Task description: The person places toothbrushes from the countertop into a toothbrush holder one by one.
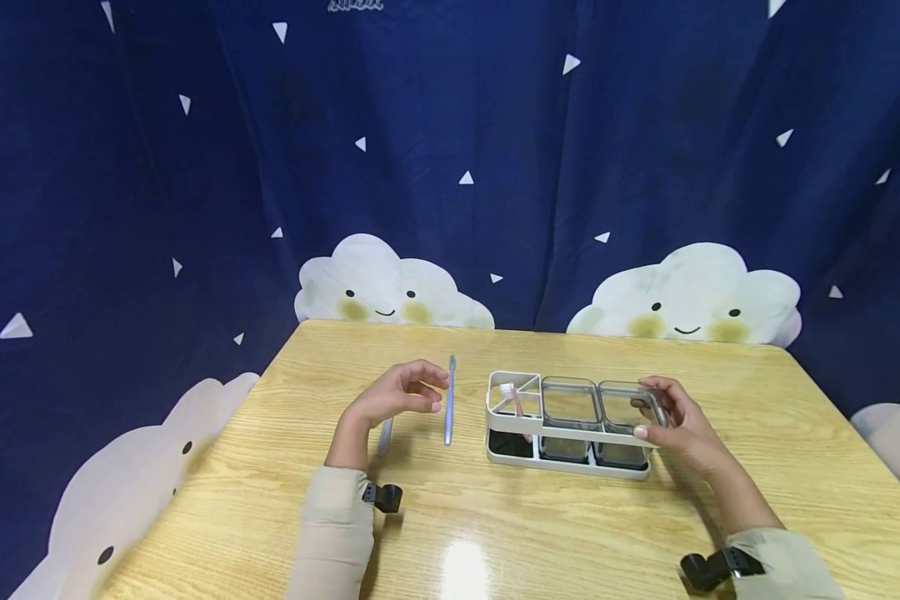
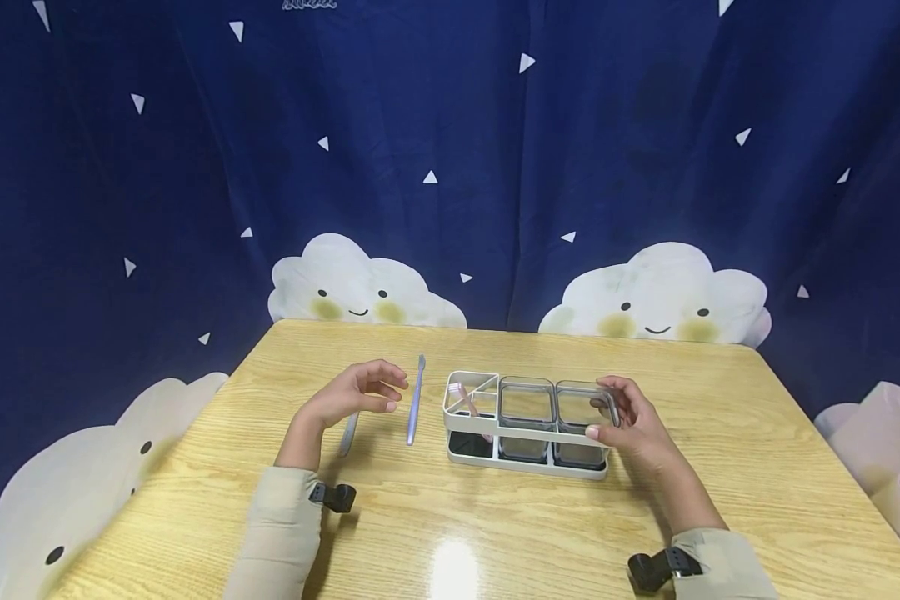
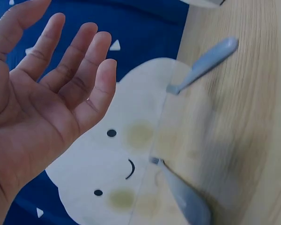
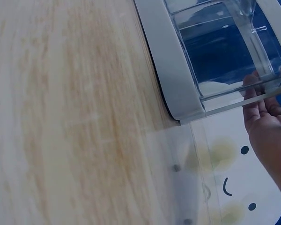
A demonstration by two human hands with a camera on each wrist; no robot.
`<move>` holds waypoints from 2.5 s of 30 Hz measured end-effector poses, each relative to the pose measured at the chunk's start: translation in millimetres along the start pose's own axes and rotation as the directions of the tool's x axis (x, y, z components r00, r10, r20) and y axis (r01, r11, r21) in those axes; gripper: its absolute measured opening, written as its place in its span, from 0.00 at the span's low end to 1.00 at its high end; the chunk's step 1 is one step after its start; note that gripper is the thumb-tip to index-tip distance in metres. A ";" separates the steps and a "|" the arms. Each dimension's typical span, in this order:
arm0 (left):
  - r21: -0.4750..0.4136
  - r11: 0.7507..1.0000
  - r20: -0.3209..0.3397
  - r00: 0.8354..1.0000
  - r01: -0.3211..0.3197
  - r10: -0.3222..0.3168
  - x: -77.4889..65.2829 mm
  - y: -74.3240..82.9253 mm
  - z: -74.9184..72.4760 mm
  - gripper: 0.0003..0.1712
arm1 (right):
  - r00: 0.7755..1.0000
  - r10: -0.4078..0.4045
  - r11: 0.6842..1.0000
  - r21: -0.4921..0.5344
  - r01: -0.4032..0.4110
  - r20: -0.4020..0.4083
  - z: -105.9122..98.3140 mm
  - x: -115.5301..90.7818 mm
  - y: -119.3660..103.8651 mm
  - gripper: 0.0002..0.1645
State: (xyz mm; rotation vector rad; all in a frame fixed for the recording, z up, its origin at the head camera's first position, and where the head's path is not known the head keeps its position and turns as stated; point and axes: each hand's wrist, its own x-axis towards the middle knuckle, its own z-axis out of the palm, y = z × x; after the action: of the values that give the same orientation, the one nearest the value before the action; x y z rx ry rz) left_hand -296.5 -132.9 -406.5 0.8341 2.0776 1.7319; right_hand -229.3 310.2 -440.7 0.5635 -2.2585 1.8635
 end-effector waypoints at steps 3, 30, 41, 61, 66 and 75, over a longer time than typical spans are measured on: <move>-0.004 0.999 -0.024 0.999 0.032 -0.032 -4.7 -4.0 -6.9 0.25 | 1.000 0.003 1.000 -0.001 -0.003 0.000 -0.2 0.0 -0.9 0.38; -0.043 0.994 -0.143 0.984 0.101 -0.106 -34.8 -28.8 -48.1 0.26 | 1.000 0.010 1.000 0.005 -0.010 -0.007 0.1 -0.3 1.1 0.38; -0.076 0.979 -0.176 0.964 0.189 -0.200 -34.3 -41.5 -56.0 0.27 | 1.000 0.005 1.000 0.017 -0.005 -0.002 0.3 -0.4 2.1 0.38; -0.054 0.944 -0.192 0.924 0.325 -0.330 -38.7 -64.6 -66.9 0.33 | 1.000 0.016 1.000 -0.024 -0.016 -0.005 3.4 2.0 2.6 0.38; -0.060 0.936 -0.194 0.916 0.346 -0.351 -36.2 -67.5 -65.2 0.33 | 1.000 0.002 1.000 -0.003 -0.002 -0.002 2.4 1.4 1.9 0.38; -0.085 0.929 -0.214 0.904 0.361 -0.371 -29.6 -70.8 -64.5 0.34 | 1.000 0.001 1.000 0.019 -0.001 0.010 -0.9 1.1 1.7 0.37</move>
State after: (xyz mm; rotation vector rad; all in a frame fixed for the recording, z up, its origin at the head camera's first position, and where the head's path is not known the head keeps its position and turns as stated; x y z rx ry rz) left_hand -327.1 -208.8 -464.5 0.2126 2.1569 1.7138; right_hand -231.0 311.2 -441.7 0.5756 -2.2500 1.8880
